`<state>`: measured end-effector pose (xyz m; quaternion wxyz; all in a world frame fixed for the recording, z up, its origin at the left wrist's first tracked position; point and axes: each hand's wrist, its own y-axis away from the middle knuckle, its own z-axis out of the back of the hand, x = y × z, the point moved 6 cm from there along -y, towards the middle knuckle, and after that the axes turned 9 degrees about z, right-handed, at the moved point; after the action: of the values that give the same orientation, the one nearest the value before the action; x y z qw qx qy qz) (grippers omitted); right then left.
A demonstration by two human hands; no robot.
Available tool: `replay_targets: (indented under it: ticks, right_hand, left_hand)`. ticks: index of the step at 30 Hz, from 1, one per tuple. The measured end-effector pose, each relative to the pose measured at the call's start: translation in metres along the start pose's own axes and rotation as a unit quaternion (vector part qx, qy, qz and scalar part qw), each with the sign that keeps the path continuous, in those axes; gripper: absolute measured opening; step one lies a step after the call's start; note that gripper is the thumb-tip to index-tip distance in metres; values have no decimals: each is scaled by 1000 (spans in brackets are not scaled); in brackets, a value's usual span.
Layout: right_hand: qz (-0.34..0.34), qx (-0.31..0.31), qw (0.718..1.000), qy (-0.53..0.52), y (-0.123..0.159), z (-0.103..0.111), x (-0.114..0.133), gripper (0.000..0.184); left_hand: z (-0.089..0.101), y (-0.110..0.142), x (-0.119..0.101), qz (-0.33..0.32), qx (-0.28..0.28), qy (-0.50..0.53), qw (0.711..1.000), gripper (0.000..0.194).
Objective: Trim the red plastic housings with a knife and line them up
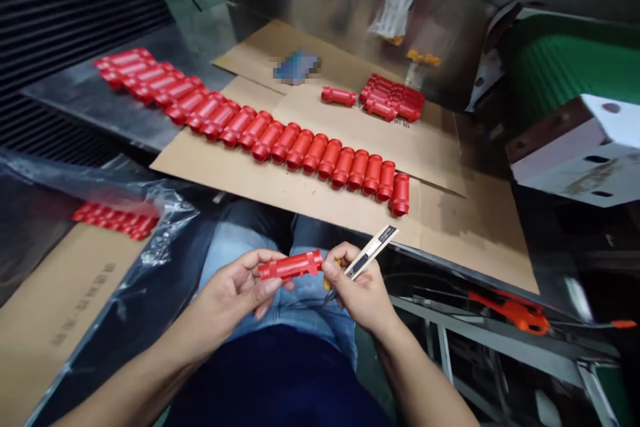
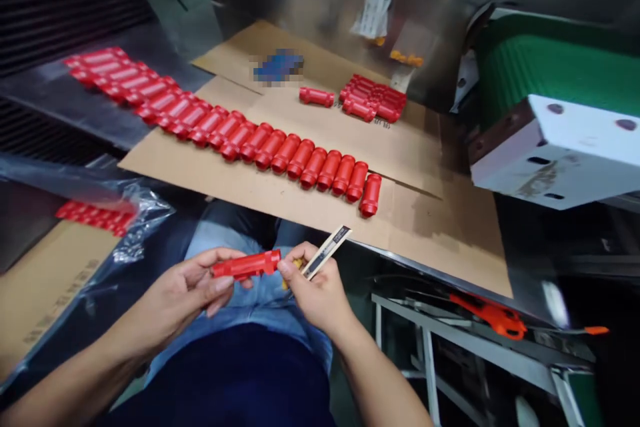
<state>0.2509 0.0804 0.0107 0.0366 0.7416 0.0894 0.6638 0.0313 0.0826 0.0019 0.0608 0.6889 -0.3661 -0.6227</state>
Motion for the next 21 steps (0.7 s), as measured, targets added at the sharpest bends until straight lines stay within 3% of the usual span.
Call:
replay_targets:
  ticks: [6,11,14,17,19,21]
  right_hand:
    - [-43,-5,998,-38,10,-21,-27,54]
    - [-51,-1,998,-44,12,-21,-41,54]
    - [-6,-19,1000,3,12,-14,-41,51]
    - [27,-46,998,38,13,-10,-39,48]
    - [60,-55,996,47,15,-11,-36,41]
    - [146,-55,983,97,18,-17,-26,32]
  left_hand:
    - [12,9,17,-35,-132,-22,990,30]
    - [16,5,22,-50,-185,-36,981,31]
    - [19,5,23,-76,-211,-39,974,27]
    - [16,9,14,-186,-211,-55,958,20]
    - [13,8,11,-223,-201,8,954,31]
    - [10,2,16,-183,-198,131,954,40]
